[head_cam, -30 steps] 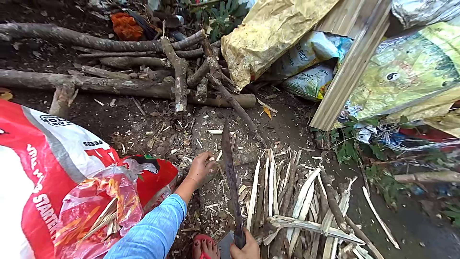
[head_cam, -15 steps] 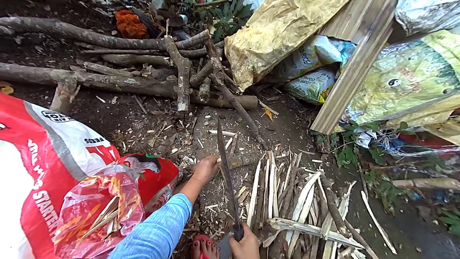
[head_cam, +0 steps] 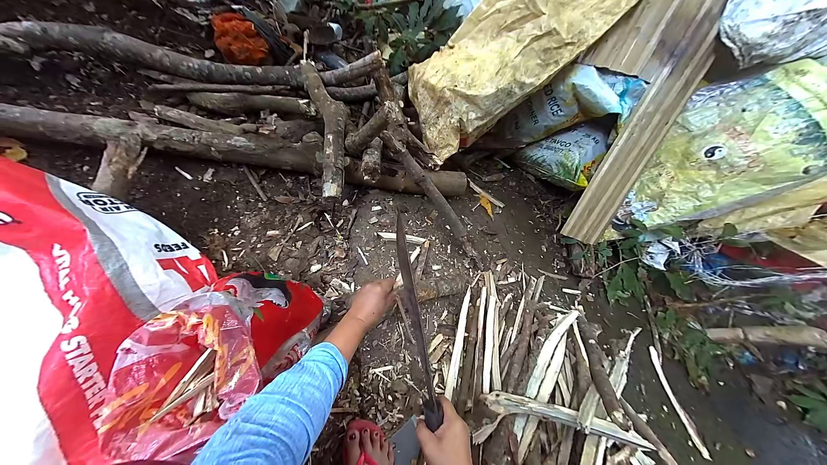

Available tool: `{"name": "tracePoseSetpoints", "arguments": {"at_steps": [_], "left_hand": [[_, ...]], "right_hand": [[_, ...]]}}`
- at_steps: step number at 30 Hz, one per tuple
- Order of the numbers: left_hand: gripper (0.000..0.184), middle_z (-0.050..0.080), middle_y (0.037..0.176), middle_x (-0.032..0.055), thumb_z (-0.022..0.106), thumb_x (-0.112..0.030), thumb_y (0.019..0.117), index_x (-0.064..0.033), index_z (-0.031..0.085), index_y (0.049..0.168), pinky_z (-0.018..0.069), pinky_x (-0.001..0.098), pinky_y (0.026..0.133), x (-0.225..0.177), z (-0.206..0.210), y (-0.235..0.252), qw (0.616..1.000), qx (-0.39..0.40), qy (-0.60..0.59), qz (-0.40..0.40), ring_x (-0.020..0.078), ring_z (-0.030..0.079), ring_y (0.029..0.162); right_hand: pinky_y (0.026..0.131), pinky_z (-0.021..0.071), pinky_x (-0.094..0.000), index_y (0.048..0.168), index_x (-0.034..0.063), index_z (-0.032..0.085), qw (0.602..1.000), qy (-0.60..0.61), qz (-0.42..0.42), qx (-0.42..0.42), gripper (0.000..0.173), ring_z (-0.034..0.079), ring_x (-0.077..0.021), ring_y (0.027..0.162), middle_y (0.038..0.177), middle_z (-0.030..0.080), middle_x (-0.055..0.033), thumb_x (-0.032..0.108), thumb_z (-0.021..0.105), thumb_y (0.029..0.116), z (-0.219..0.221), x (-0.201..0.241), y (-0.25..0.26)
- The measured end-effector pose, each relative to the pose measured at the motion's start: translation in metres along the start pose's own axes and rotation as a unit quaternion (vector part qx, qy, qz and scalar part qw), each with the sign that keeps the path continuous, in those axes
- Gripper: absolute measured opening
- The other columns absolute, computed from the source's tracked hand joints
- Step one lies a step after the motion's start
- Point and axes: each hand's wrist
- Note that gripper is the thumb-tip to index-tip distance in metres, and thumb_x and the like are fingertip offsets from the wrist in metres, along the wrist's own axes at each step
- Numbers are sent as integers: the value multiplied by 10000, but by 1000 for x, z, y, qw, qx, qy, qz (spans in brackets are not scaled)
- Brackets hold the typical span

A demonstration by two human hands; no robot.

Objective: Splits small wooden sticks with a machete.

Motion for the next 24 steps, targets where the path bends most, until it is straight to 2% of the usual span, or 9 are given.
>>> {"name": "tracePoseSetpoints", "arguments": {"at_steps": [4,8,11,15,17,19,21,24], "left_hand": [[336,655,1286,274,477,-157,1094,85,627,1271,456,514,1099,-3,-1,1,1000,18,13,-14,393,633,1241],[338,652,1297,277,482,-142,1089,84,621,1298,451,517,1108,-1,-1,1,1000,18,3,-5,399,631,1244],[343,648,1307,278,483,-141,1089,80,616,1315,450,519,1109,-3,-4,1,1000,26,4,-6,400,630,1248],[335,658,1277,287,488,-133,1086,94,623,1293,464,523,1089,-11,-12,-2,1000,9,5,18,413,644,1218],[314,670,1226,301,506,-122,1075,118,634,1232,476,525,1065,-5,-2,-4,1000,-1,-6,25,424,658,1178],[321,667,1240,299,500,-126,1078,116,633,1243,469,517,1080,-2,2,-2,1000,9,-7,18,416,652,1197],[325,655,1261,297,485,-135,1087,103,622,1260,459,530,1087,-7,-7,2,999,30,7,18,420,637,1219],[320,670,1258,284,489,-118,1082,96,634,1269,470,523,1084,-14,-18,-1,998,7,18,52,414,653,1205]], "right_hand": [[723,532,-538,1146,-103,657,1000,1,2,-9,404,663,-337,750,812,675,-214,73,728,790,-3,5,1],[797,533,-564,1211,-75,641,998,-27,42,33,437,678,-367,842,885,689,-227,93,726,817,-4,8,14],[799,531,-559,1207,-79,643,998,-21,42,36,439,674,-368,844,892,688,-231,85,727,810,-6,9,14],[787,535,-561,1219,-92,637,999,-16,29,23,458,680,-367,829,885,691,-237,81,734,806,-8,8,11],[800,536,-555,1238,-72,623,997,-27,52,42,459,681,-361,851,905,689,-230,92,736,825,-5,7,12],[821,539,-547,1252,-61,618,996,-28,71,55,459,684,-359,878,929,692,-225,89,736,836,-5,9,16],[783,534,-528,1229,-67,630,998,-10,57,38,446,669,-333,828,889,682,-208,73,731,818,-7,12,14],[767,539,-538,1224,-86,630,999,1,32,18,456,673,-341,807,869,683,-218,73,731,808,-8,10,9]]}}
Point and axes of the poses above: each hand's wrist, its own y-axis towards the middle knuckle, its own z-axis out of the palm, x = y × z
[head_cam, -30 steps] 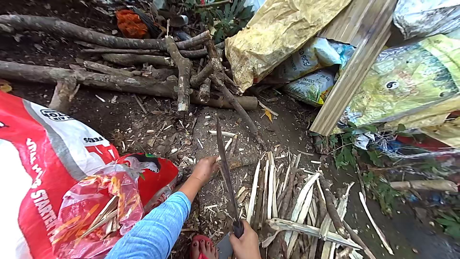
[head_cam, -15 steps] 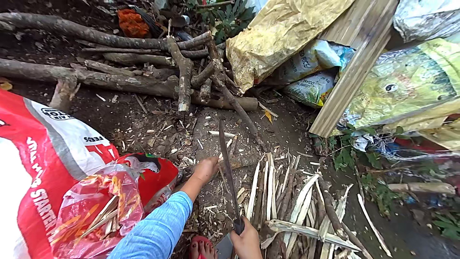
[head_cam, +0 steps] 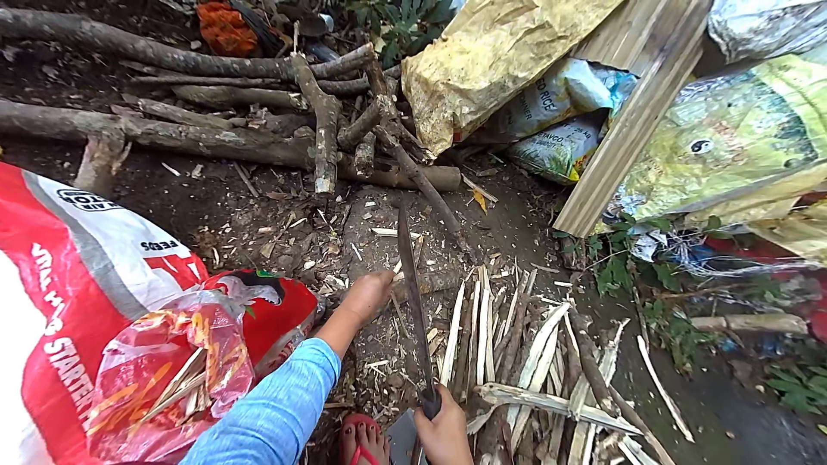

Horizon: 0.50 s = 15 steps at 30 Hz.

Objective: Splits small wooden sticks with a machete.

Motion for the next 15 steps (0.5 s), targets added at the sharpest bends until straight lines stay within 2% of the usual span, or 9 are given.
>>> {"name": "tracePoseSetpoints", "arguments": {"at_steps": [2,4,6,8,10,13,15], "left_hand": [[317,678,1220,295,504,-127,1075,109,642,1235,480,528,1065,8,14,-4,1000,-2,-9,-3,423,663,1173],[337,665,1238,302,494,-153,1085,108,629,1251,471,532,1074,13,22,-3,999,23,-7,-31,426,651,1192],[340,655,1262,295,480,-160,1093,93,620,1271,465,541,1079,3,12,1,998,42,8,-39,425,642,1209],[334,662,1260,292,480,-146,1092,91,623,1279,476,543,1067,-3,9,-4,999,25,12,-20,427,653,1196],[333,671,1250,292,492,-138,1086,97,632,1276,482,540,1063,-1,17,-5,1000,2,5,-9,428,662,1184],[348,653,1303,276,484,-161,1095,65,618,1324,454,532,1101,6,25,-6,999,28,-3,-45,407,637,1237],[395,623,1362,267,567,-152,1057,42,570,1400,439,533,1124,2,15,-5,997,37,-33,-61,402,606,1283]], "right_hand": [[797,544,-550,1231,-63,631,999,-24,25,18,443,689,-360,854,904,696,-224,99,725,829,6,-4,0],[851,541,-556,1259,-54,624,997,-35,51,42,446,695,-375,924,967,704,-236,101,721,852,5,-2,4],[823,538,-546,1235,-71,629,999,-15,36,23,437,686,-363,883,934,695,-233,85,722,838,0,0,3],[793,543,-536,1233,-94,627,1000,3,14,0,455,682,-352,833,895,690,-232,78,728,824,0,-4,-4],[828,545,-555,1259,-101,612,1000,-7,19,10,475,695,-380,872,928,700,-254,90,732,841,4,-8,-3],[844,540,-565,1279,-75,610,998,-21,45,39,476,691,-385,911,958,699,-252,101,719,850,5,-9,3],[817,540,-553,1257,-64,629,999,-5,33,27,463,684,-361,875,927,695,-230,91,718,829,2,-9,1]]}}
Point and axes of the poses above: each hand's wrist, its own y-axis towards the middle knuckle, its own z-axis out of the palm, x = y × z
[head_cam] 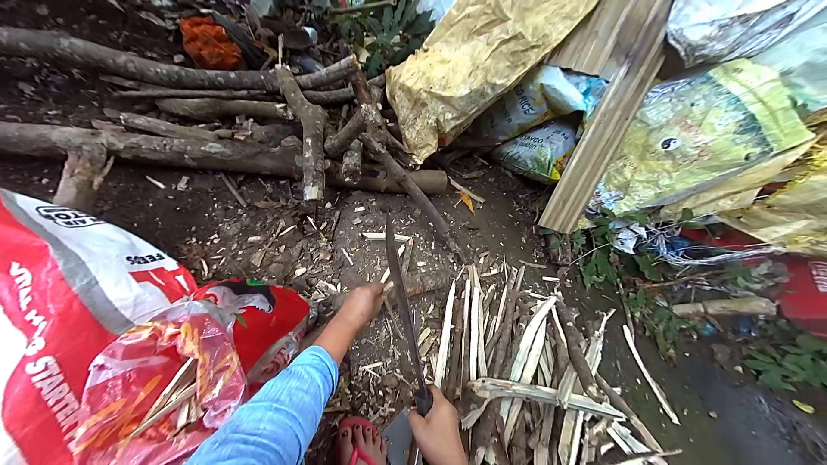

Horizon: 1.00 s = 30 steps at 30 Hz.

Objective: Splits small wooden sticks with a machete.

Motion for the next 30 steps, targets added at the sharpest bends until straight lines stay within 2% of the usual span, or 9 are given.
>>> {"name": "tracePoseSetpoints", "arguments": {"at_steps": [3,5,7,9,11,17,22,26,30], "left_hand": [[909,389,1582,300,796,-137,901,37,246,1603,338,540,1217,-2,-32,-9,993,-66,-91,-20,430,417,1462],[961,371,1582,323,799,-117,888,57,188,1609,342,547,1211,11,-50,-20,972,-178,-149,-32,434,403,1468],[901,411,1553,320,749,-90,923,46,184,1611,387,563,1170,28,-60,-30,943,-269,-185,-64,436,448,1430],[847,435,1540,300,713,-75,946,21,200,1613,412,538,1154,33,-63,-38,920,-315,-207,-111,415,473,1412],[815,431,1541,303,690,-67,960,21,205,1610,409,512,1159,33,-60,-45,913,-320,-219,-131,410,471,1414],[742,438,1531,307,663,-55,972,50,255,1584,410,470,1159,34,-51,-59,917,-309,-214,-135,392,485,1403],[700,425,1546,300,644,-48,981,52,284,1573,391,476,1173,33,-44,-55,921,-298,-207,-142,390,464,1422],[672,440,1538,291,635,-50,985,46,311,1566,393,485,1165,31,-43,-60,923,-300,-200,-133,389,481,1404],[645,466,1507,307,637,-58,988,58,337,1547,423,485,1139,40,-45,-61,920,-306,-200,-144,394,507,1378]], "right_hand": [[770,543,-548,1185,-108,652,996,34,-61,-54,424,677,-348,791,858,689,-232,82,737,815,-5,0,-12],[723,545,-537,1133,-136,652,989,48,-104,-98,415,665,-334,732,809,677,-227,82,740,792,0,-4,-20],[735,546,-546,1151,-138,644,991,45,-89,-92,422,671,-349,749,821,678,-239,85,730,803,9,-7,-20],[825,548,-570,1242,-89,620,999,9,-20,-25,452,695,-387,875,929,699,-255,100,724,845,15,-8,-6],[853,543,-563,1261,-63,621,1000,6,8,-4,448,695,-378,920,969,702,-247,98,723,855,14,-6,5],[733,545,-527,1158,-129,646,986,91,-86,-110,423,662,-326,745,819,675,-227,62,744,793,13,-9,-10],[894,536,-567,1296,-74,604,1000,15,18,4,485,693,-394,960,1010,702,-266,101,732,863,25,-18,6],[758,536,-521,1156,-76,656,997,57,-45,-37,392,663,-317,787,842,677,-199,87,730,807,12,-11,-5],[746,547,-525,1201,-116,639,991,83,-78,-74,444,668,-327,759,845,680,-227,82,728,814,30,-19,-7]]}}
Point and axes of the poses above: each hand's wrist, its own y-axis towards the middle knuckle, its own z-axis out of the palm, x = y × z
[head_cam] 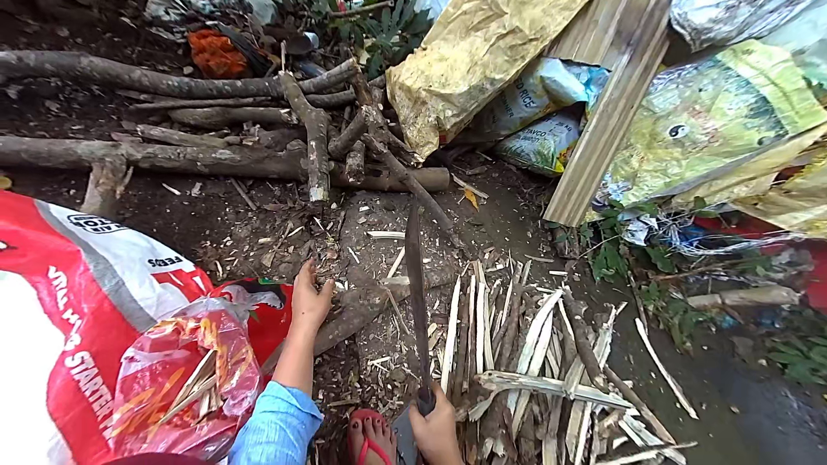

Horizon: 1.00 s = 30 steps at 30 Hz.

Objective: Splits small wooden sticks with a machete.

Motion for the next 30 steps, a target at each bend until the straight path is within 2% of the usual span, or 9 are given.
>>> {"name": "tracePoseSetpoints", "arguments": {"at_steps": [3,8,10,15,18,21,23,27,30], "left_hand": [[643,451,1527,295,635,-62,991,48,338,1550,415,472,1151,-1,3,0,1000,4,-2,-10,379,498,1392],[616,463,1522,285,631,-58,990,44,368,1538,417,474,1149,0,5,-3,1000,6,-3,2,377,508,1383],[600,478,1505,288,626,-61,993,45,380,1530,430,474,1134,2,5,-1,1000,1,-13,-2,375,524,1366],[582,465,1523,286,618,-66,1001,50,389,1524,419,473,1149,3,10,0,1000,17,-4,-12,371,511,1385],[582,462,1519,295,618,-57,1001,50,388,1524,420,482,1145,-1,11,-3,1000,27,-3,-10,382,512,1378],[568,472,1514,289,613,-62,1006,53,397,1518,420,469,1148,5,12,-2,1000,27,-5,-4,377,508,1385],[561,478,1511,286,610,-60,1008,53,401,1517,421,462,1145,6,12,0,1000,28,-4,-10,369,515,1380],[564,477,1514,288,599,-53,1011,63,386,1521,412,462,1158,4,17,-3,999,48,-6,-19,371,503,1395],[581,486,1515,268,602,-61,1011,39,376,1537,425,464,1146,5,17,-5,998,63,2,-20,361,517,1382]], "right_hand": [[871,540,-549,1287,-69,606,992,-42,84,83,468,685,-371,921,986,695,-250,92,728,864,12,-12,16],[742,534,-499,1171,-71,655,998,-13,34,52,405,652,-293,765,844,672,-187,83,741,807,-5,9,10],[755,544,-498,1189,-99,647,1000,4,10,24,430,663,-300,771,858,681,-206,71,736,804,-4,12,7],[928,535,-530,1352,-45,581,987,-63,113,100,508,691,-362,997,1059,703,-244,111,727,891,13,-7,31],[788,541,-503,1202,-50,642,992,-23,82,88,400,666,-307,822,917,679,-198,82,729,834,3,-5,31],[750,561,-486,1195,-68,645,997,13,45,60,412,673,-286,767,887,683,-193,82,734,822,-5,4,20],[808,551,-506,1259,-87,620,997,-1,48,54,460,680,-322,838,928,692,-226,80,727,844,2,5,17],[960,525,-542,1348,-41,577,978,-80,137,133,504,682,-372,1057,1114,696,-249,134,725,899,17,-10,36],[831,549,-517,1252,-40,620,986,-34,112,121,424,683,-326,879,978,689,-213,102,718,865,6,-6,33]]}}
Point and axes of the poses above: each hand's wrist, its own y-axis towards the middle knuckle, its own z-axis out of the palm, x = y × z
